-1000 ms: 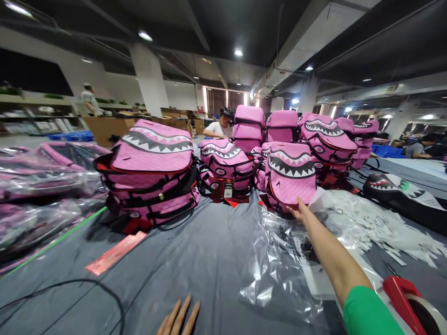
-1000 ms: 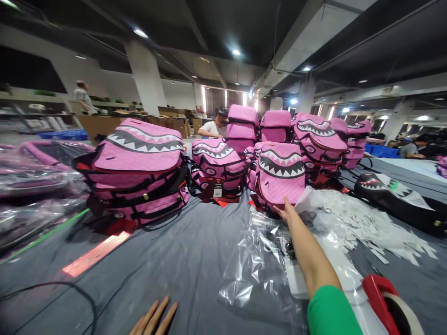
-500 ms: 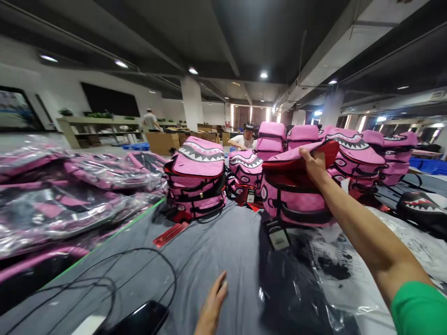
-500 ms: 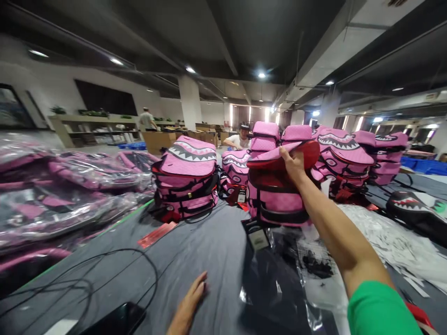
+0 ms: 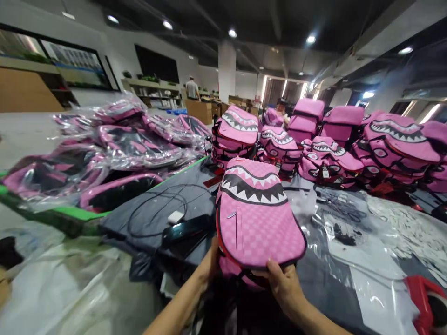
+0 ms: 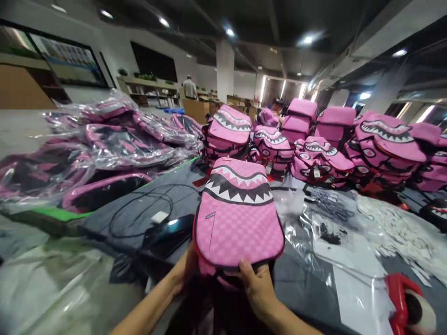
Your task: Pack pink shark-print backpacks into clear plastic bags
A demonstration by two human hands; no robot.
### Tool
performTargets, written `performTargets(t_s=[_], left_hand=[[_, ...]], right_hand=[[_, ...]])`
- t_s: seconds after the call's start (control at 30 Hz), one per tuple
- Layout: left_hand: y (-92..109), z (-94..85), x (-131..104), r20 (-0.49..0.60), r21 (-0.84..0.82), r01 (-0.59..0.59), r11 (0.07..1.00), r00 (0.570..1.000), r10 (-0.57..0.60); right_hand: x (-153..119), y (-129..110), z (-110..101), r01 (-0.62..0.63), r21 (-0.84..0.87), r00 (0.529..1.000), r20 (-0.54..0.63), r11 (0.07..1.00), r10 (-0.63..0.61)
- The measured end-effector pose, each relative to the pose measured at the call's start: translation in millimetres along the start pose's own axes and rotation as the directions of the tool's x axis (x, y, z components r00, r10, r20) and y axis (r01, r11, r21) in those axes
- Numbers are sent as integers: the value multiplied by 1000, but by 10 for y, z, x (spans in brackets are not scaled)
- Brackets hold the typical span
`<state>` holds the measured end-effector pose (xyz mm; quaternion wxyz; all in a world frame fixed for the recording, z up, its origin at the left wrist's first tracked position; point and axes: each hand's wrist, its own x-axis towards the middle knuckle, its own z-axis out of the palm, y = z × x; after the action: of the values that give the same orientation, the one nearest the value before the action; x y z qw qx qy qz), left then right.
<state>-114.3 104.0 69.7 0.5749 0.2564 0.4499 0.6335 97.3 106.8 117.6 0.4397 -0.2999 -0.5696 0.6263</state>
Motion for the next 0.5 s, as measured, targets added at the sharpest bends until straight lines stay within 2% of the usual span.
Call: performTargets(t_s=[0.07,0.1,0.17,0.2,0.23,0.27,0.3,0.33,0.37,0.4,0.43,0.5], left_hand=[[-21,-165,-44,-96,215,-73,974,991,96],[-10,-224,-61,-121,298,-92,950,984,133],[50,-300,-137,-187,437,-150,887,949,252],[93,-313,-208,-232,524,-200,828,902,365],[136,-306,-300,-245,643,-263,719,819,519],[175,-275,-405,-185,766,-330,551,707,682],[206,-220,-511,-38,860,-386,333,602,797],[228,-145,-604,167,894,-437,99,531,831],[243,-55,-673,390,864,-489,-121,496,776],[255,38,-711,578,788,-542,-292,487,655],[268,125,-715,704,701,-588,-403,483,520],[310,245,-639,814,580,-628,-519,463,350]], right_hand=[[-198,-7,85,-63,-10,988,140,998,64],[-260,-78,82,-47,-64,971,232,997,61],[-323,-283,-34,123,-236,932,362,964,-30],[-331,-387,-143,260,-336,913,391,905,-117],[-329,-474,-276,387,-439,889,411,811,-202],[-317,-538,-420,477,-537,866,425,696,-265],[-301,-571,-561,527,-616,847,435,585,-305],[-284,-572,-686,547,-675,837,442,494,-323],[-273,-542,-783,555,-718,830,449,420,-329],[-273,-482,-848,561,-748,822,454,354,-343],[-286,-397,-877,570,-768,806,455,291,-379],[-349,-178,-849,583,-791,755,440,189,-486]])
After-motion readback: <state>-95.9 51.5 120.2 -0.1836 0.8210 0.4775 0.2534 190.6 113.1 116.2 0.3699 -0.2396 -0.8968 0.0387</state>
